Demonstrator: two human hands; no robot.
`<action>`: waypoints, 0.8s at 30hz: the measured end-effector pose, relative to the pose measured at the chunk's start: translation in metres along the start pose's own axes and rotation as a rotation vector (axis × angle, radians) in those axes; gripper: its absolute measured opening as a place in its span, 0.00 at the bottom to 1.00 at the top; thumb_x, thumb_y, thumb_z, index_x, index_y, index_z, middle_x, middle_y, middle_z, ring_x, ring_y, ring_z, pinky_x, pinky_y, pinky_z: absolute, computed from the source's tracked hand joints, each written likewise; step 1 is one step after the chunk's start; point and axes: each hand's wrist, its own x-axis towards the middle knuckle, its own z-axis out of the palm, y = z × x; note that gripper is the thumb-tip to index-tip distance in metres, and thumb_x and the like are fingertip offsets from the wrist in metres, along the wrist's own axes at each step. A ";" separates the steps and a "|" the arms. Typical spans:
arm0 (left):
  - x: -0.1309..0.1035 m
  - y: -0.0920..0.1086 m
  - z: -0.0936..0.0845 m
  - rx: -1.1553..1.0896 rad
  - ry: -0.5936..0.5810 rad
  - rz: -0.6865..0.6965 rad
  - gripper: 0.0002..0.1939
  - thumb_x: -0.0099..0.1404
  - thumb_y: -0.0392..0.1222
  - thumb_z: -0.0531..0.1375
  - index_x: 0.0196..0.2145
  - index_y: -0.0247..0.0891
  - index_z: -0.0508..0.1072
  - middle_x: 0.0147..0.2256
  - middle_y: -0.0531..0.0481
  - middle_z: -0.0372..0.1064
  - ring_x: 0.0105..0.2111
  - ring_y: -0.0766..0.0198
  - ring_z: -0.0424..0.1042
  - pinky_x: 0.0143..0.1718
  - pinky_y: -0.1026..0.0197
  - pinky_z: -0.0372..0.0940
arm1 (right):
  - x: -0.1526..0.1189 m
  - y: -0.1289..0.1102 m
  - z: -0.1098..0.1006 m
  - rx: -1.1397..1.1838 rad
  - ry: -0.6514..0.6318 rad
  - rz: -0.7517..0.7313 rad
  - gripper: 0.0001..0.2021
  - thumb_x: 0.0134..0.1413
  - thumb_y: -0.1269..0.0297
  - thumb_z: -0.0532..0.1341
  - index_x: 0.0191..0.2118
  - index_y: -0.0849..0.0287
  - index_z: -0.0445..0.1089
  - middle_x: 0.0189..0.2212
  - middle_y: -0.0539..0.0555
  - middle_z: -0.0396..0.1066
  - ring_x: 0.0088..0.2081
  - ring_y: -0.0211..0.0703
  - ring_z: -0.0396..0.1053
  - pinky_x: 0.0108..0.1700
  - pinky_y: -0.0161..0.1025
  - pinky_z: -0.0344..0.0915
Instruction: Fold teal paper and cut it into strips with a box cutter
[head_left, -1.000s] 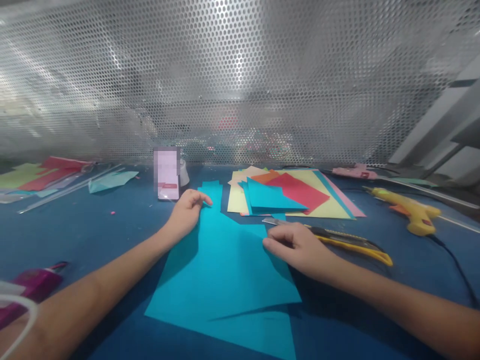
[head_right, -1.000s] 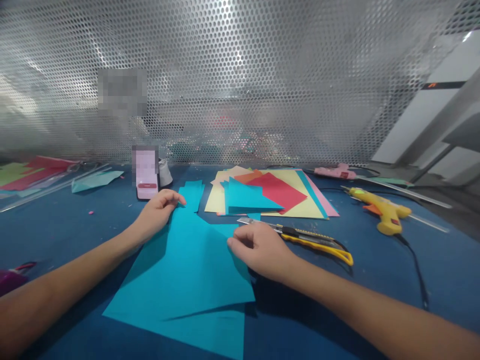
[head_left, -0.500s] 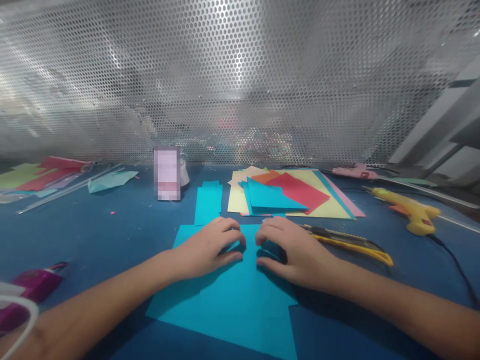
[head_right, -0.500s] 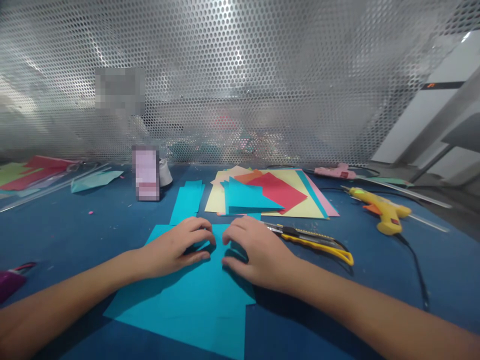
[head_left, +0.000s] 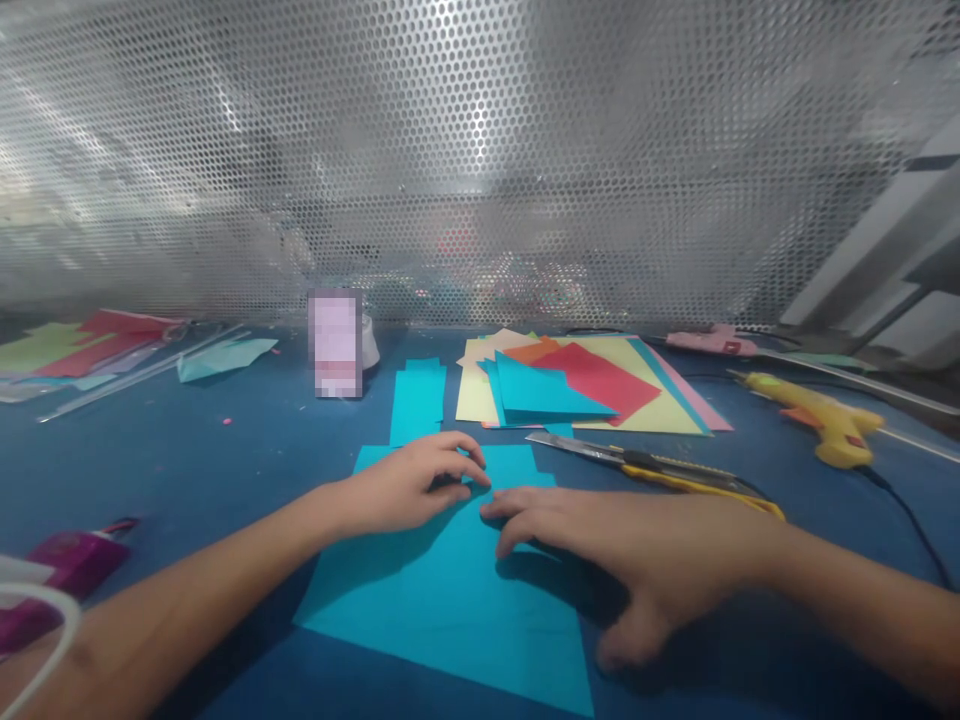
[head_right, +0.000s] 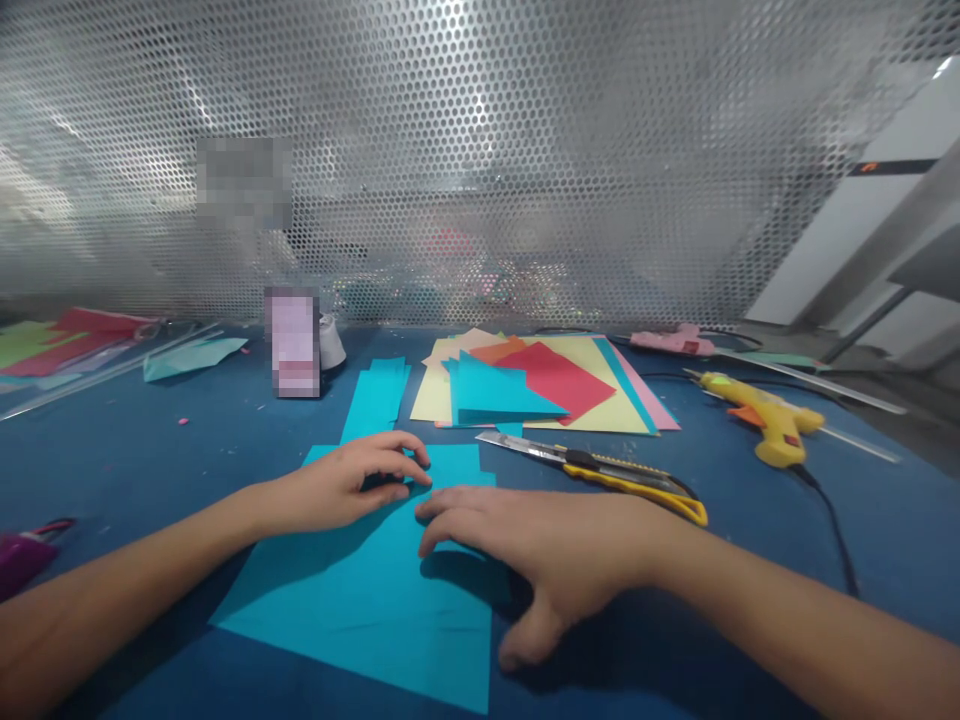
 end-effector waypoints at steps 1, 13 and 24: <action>0.000 0.001 0.000 0.007 0.001 0.001 0.11 0.67 0.34 0.54 0.43 0.41 0.74 0.48 0.44 0.65 0.42 0.59 0.70 0.39 0.58 0.65 | -0.002 0.000 -0.001 0.017 -0.024 -0.009 0.31 0.47 0.65 0.68 0.58 0.57 0.61 0.65 0.59 0.51 0.64 0.51 0.52 0.61 0.43 0.53; -0.002 0.008 -0.005 0.024 -0.019 -0.033 0.08 0.69 0.41 0.53 0.37 0.40 0.72 0.48 0.44 0.65 0.46 0.57 0.68 0.43 0.57 0.63 | 0.000 0.012 -0.005 0.088 0.045 -0.014 0.18 0.53 0.68 0.63 0.51 0.53 0.68 0.61 0.55 0.60 0.61 0.46 0.57 0.61 0.45 0.54; -0.006 0.011 -0.003 0.115 -0.089 -0.056 0.12 0.66 0.45 0.58 0.29 0.38 0.75 0.51 0.43 0.60 0.44 0.55 0.67 0.42 0.54 0.63 | 0.000 0.007 -0.003 -0.088 0.028 -0.093 0.08 0.48 0.73 0.66 0.36 0.56 0.72 0.56 0.54 0.63 0.55 0.45 0.62 0.53 0.39 0.61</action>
